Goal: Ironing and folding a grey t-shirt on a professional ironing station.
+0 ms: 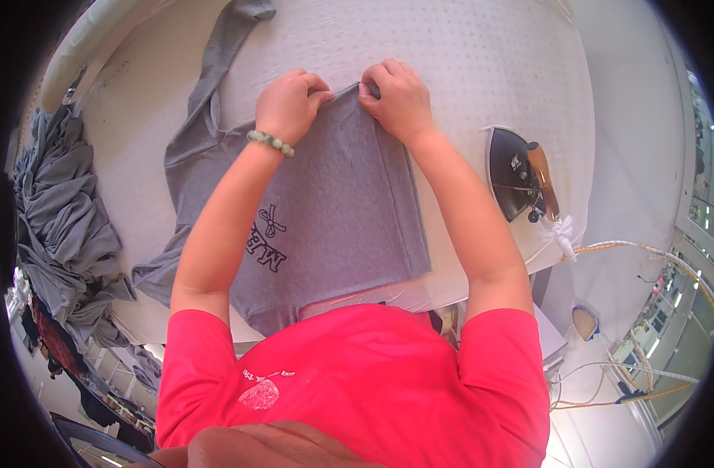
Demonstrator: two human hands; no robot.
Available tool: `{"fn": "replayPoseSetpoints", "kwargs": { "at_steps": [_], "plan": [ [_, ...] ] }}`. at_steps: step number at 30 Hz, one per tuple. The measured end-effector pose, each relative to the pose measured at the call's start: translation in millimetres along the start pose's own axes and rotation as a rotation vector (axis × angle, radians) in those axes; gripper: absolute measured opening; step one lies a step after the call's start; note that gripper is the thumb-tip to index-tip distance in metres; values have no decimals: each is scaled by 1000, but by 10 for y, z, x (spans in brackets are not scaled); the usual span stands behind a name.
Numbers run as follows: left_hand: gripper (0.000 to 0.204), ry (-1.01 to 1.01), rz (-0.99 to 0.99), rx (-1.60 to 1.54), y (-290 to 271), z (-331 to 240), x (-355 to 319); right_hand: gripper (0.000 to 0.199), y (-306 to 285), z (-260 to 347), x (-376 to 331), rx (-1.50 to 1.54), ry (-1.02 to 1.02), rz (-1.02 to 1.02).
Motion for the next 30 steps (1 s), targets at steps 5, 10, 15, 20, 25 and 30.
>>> {"fn": "replayPoseSetpoints", "kwargs": {
  "at_steps": [5, 10, 15, 20, 25, 30],
  "plan": [
    [13, 149, 70, 166, -97, -28, 80, 11, 40, -47, -57, 51, -56, -122],
    [10, 323, -50, 470, 4, -93, 119, 12, 50, -65, -78, 58, -47, -145],
    [8, 492, -240, 519, 105, 31, 26, 11, 61, -67, -101, 70, -41, -166],
    [7, 505, -359, 424, 92, 62, -28, 10, 53, -71, -104, 80, -34, -190],
    [10, 534, -432, 316, 36, 34, -45, 10, 74, -67, -104, 64, -35, -197],
    [12, 431, -285, 367, 21, -27, 37, 10, 62, -72, -106, 76, -45, -203]
  ]
}}
Point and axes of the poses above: each hand's wrist, its own x-axis towards the middle knuckle, its own y-axis out of the palm, z = x × y, the point moved 2 cm from there along x, towards the middle knuckle, and after that the axes turned 12 degrees about x, right-handed, at the moved point
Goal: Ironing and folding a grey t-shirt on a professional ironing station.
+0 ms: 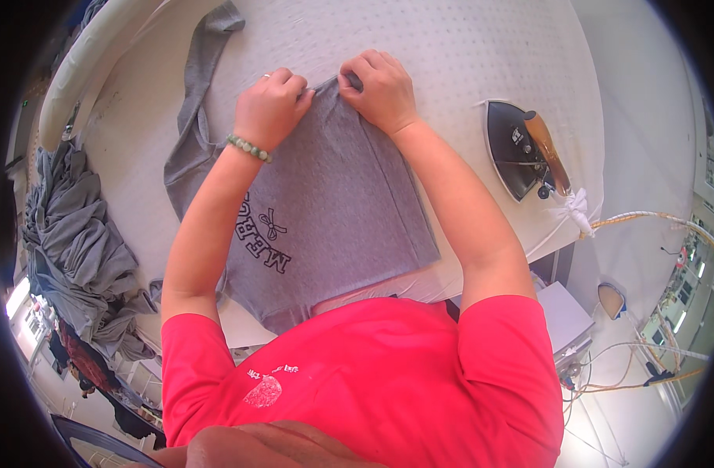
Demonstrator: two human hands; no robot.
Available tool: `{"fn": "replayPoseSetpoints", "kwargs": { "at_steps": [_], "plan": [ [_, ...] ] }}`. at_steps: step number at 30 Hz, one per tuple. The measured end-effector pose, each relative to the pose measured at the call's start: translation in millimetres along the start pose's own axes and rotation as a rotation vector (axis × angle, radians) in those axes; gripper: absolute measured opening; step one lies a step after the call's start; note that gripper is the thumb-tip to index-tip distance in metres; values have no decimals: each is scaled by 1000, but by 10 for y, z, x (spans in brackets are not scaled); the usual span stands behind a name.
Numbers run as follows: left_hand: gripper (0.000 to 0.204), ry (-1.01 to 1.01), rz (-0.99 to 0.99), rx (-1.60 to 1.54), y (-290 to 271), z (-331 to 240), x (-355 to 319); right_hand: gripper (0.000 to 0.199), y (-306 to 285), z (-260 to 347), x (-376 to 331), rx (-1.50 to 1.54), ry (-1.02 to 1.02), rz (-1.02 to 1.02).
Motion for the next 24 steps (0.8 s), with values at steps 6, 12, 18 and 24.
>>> {"fn": "replayPoseSetpoints", "kwargs": {
  "at_steps": [6, 12, 18, 24],
  "plan": [
    [13, 60, 32, 84, 94, -29, 27, 10, 1, 3, -10, 13, 14, -28],
    [5, 19, -10, 118, 23, -117, -34, 11, -35, -6, -25, 16, 12, -42],
    [30, 163, -145, -100, 124, -416, -345, 11, 4, -15, -18, 39, 34, -44],
    [45, 57, -26, -80, 91, -685, -393, 12, -64, -18, -29, 55, 49, -86]
  ]
}}
Point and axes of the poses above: each hand's wrist, its own x-axis towards the middle knuckle, its own y-axis out of the palm, z = x × y, the point moved 2 cm from there along x, towards the middle knuckle, and after that the axes turned 12 degrees about x, right-handed, at the moved point
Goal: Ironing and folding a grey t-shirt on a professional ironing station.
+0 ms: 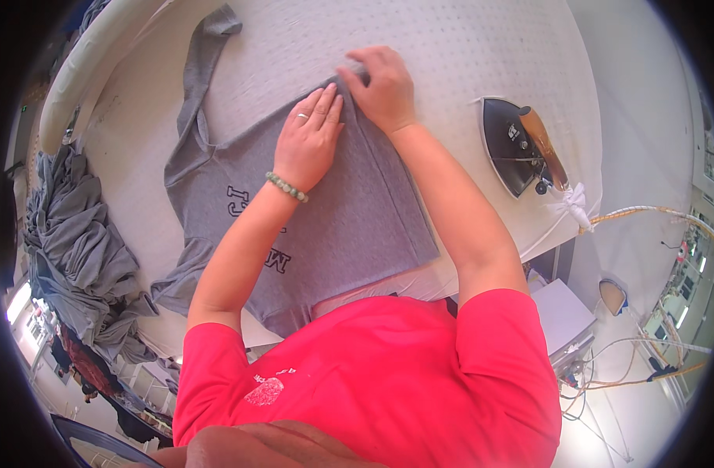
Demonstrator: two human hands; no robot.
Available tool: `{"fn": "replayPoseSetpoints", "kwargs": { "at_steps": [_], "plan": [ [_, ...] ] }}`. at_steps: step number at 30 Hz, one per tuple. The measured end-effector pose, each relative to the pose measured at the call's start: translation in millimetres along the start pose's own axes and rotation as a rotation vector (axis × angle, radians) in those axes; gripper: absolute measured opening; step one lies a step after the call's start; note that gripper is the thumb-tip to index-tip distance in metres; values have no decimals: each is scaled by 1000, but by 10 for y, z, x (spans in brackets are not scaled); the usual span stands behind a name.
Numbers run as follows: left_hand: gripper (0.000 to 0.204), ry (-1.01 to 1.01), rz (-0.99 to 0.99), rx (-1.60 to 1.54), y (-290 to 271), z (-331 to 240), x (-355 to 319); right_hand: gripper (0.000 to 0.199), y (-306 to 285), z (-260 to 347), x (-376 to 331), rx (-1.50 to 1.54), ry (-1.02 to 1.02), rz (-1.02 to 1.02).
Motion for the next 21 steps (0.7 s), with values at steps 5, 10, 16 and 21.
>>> {"fn": "replayPoseSetpoints", "kwargs": {
  "at_steps": [5, 10, 16, 21],
  "plan": [
    [51, -9, -21, -57, 60, -49, -14, 20, -241, 129, -144, 107, 500, -179],
    [60, -71, -11, -88, 27, -79, 35, 25, -306, 199, -52, 74, 733, 113],
    [62, -79, 32, -104, -10, -128, 73, 19, -197, 61, -92, 255, 844, 47],
    [58, -70, 26, -97, 12, -159, 85, 17, -145, -22, -117, 489, 951, -111]
  ]
}}
Point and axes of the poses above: each hand's wrist, its own x-axis towards the middle knuckle, its own y-axis out of the palm, z = x × y, the point moved 2 cm from there along x, towards the middle knuckle, and after that the axes turned 12 degrees about x, right-handed, at the moved point
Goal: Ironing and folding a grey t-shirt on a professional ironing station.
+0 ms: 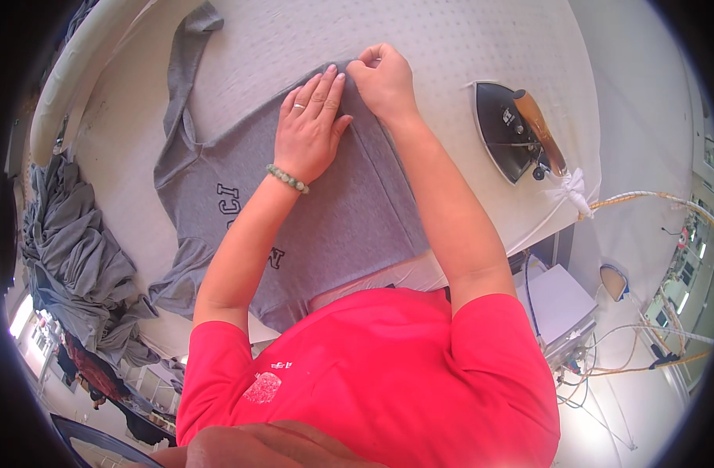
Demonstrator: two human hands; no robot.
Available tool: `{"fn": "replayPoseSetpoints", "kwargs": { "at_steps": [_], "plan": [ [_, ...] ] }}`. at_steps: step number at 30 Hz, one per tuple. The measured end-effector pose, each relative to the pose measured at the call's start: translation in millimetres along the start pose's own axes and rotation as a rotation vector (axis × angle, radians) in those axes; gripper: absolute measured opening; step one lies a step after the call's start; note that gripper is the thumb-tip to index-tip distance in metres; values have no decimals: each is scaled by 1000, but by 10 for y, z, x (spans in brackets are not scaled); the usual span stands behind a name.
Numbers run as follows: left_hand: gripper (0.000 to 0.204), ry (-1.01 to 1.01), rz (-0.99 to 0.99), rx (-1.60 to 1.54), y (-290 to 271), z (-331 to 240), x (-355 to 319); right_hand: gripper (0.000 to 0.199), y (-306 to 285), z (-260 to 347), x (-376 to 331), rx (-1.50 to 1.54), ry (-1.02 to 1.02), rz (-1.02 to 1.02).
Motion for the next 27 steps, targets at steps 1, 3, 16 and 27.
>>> {"fn": "replayPoseSetpoints", "kwargs": {
  "at_steps": [1, 3, 16, 27],
  "plan": [
    [56, -16, -13, -7, 33, 10, 7, 20, -3, -6, 14, -34, -26, 5],
    [53, -48, -35, -23, 66, 19, 27, 24, -36, -22, -23, -68, -45, 5],
    [67, -116, 82, 144, 90, -238, 32, 75, -1286, -253, -2226, -149, 183, 336],
    [64, -182, -49, 221, 177, -419, 6, 51, -957, -41, -2188, -706, -485, 129]
  ]
}}
Point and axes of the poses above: each hand's wrist, its own x-axis towards the middle knuckle, its own y-axis out of the palm, z = x × y, the point moved 2 cm from there along x, towards the middle knuckle, and after that the axes turned 12 degrees about x, right-handed, at the moved point
